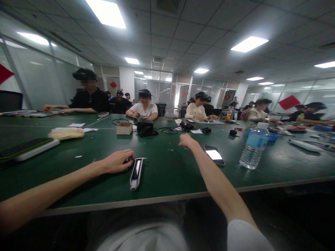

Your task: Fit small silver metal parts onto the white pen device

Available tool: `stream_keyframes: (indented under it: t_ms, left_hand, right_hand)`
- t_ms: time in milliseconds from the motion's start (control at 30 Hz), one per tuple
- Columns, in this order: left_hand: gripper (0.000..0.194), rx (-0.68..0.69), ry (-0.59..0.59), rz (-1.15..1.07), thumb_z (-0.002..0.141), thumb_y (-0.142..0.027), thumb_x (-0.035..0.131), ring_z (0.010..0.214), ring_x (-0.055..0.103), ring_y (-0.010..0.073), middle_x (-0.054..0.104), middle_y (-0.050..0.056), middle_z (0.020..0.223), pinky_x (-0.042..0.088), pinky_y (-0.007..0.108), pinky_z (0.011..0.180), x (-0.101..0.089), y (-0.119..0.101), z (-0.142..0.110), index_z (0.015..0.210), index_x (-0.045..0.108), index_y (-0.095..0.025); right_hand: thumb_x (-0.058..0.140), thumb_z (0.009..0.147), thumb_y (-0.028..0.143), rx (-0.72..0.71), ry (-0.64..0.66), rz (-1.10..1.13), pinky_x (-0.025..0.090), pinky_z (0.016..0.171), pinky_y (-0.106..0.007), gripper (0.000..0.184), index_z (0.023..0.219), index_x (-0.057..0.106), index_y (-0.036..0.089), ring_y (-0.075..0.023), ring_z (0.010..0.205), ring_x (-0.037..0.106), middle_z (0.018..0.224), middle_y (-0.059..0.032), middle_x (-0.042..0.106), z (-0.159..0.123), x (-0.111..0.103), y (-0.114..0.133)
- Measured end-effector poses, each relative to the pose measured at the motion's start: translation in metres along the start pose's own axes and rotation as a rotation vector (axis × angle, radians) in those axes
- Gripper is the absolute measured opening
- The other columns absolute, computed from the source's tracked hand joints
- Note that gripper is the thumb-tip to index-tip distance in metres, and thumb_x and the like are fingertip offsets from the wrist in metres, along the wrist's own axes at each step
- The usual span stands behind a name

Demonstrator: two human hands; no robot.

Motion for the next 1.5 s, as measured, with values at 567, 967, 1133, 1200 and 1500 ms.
stream_keyframes:
  t_ms: [567,967,1133,1200,1500]
  left_hand:
    - [0.017,0.007,-0.021,0.034,0.085,-0.028,0.042,0.081,0.058,0.0200,0.060,0.006,0.093,0.045,0.031,0.071,0.000,-0.002,0.000,0.092,0.055,-0.019]
    - [0.017,0.019,-0.028,0.028,0.084,-0.028,0.042,0.081,0.059,0.0200,0.061,0.006,0.093,0.046,0.031,0.071,0.002,0.001,0.001,0.092,0.055,-0.019]
    - [0.018,0.018,-0.017,0.031,0.086,-0.028,0.042,0.081,0.058,0.0198,0.060,0.006,0.094,0.045,0.031,0.070,0.002,-0.001,0.000,0.093,0.055,-0.019]
    - [0.018,0.014,-0.013,0.030,0.086,-0.028,0.042,0.080,0.058,0.0196,0.060,0.006,0.095,0.045,0.031,0.070,0.002,-0.001,0.000,0.093,0.055,-0.019]
    - [0.017,0.009,-0.010,0.034,0.086,-0.028,0.042,0.082,0.058,0.0198,0.060,0.006,0.095,0.045,0.031,0.071,0.002,-0.001,0.000,0.094,0.055,-0.019]
  right_hand:
    - [0.060,0.074,0.012,-0.819,0.031,0.417,0.042,0.064,-0.020,0.018,0.089,0.069,0.014,-0.0107,0.067,0.056,0.077,-0.0010,0.065,-0.090,0.007,0.180]
    - [0.062,0.074,0.014,-0.824,0.060,0.457,0.043,0.064,-0.021,0.019,0.093,0.065,0.014,-0.0105,0.069,0.055,0.078,-0.0001,0.063,-0.091,0.013,0.182]
    - [0.063,0.076,0.018,-0.859,0.029,0.433,0.044,0.065,-0.022,0.019,0.094,0.064,0.014,-0.0115,0.071,0.056,0.080,-0.0008,0.062,-0.092,0.011,0.183]
    - [0.064,0.075,0.017,-0.876,0.010,0.417,0.044,0.067,-0.022,0.019,0.094,0.064,0.013,-0.0118,0.073,0.056,0.081,-0.0011,0.063,-0.094,0.010,0.183]
    - [0.066,0.078,0.020,-0.935,-0.028,0.404,0.046,0.071,-0.024,0.020,0.097,0.064,0.014,-0.0135,0.079,0.056,0.091,-0.0043,0.064,-0.100,0.006,0.188]
Point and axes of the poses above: each hand's wrist, its own z-axis towards the middle knuckle, its own x-axis out of the palm, y = z × x, the point moved 10 cm from there along z, towards the middle knuckle
